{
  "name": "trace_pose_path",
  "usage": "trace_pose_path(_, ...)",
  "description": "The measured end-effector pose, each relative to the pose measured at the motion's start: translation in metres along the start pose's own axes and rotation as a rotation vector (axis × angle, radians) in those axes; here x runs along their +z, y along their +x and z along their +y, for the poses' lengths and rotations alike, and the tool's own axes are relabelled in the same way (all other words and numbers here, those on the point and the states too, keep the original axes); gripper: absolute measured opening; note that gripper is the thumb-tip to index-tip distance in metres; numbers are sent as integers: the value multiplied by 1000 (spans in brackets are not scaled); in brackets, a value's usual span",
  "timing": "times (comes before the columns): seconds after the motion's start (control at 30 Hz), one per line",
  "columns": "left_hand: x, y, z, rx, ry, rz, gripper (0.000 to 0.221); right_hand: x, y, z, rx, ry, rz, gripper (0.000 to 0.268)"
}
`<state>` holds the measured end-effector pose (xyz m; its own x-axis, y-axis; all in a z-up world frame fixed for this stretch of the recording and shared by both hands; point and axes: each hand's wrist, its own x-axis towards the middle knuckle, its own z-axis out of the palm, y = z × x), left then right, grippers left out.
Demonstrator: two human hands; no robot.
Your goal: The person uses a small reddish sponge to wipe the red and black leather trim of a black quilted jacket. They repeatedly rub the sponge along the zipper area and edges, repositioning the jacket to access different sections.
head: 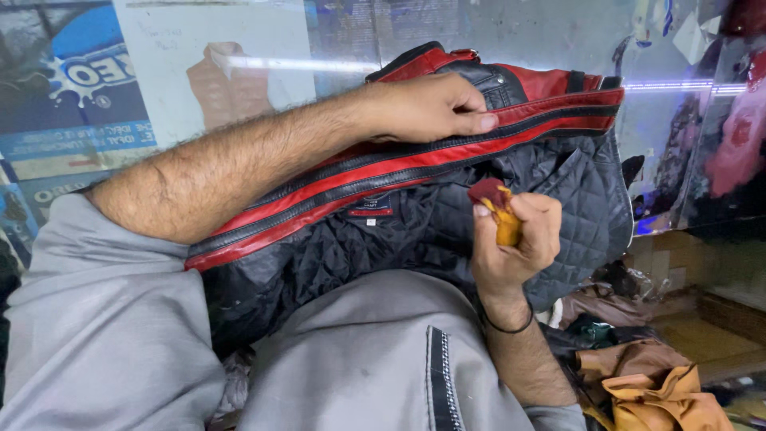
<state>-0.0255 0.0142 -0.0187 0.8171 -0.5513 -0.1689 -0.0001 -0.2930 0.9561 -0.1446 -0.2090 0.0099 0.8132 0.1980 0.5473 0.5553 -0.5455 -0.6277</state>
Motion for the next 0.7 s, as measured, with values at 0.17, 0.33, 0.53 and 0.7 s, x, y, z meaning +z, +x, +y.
trace_pose_path(0.17, -9, -17, -8, -10, -86, -52, 40, 3, 2, 12, 35, -2, 20, 29)
trace_pose_path(0.33, 0, -25, -6, -112, -452, -83, 36, 6, 13, 18, 0, 22, 36, 30)
trace_pose_path(0.53, 6, -27, 3, -120, -552, -78, 37, 7, 23, 11, -79, -53, 16, 32)
trace_pose_path(0.7, 12, -26, 3, -137, -562, -53, 38, 9, 31, 4, -58, -77, 28, 31)
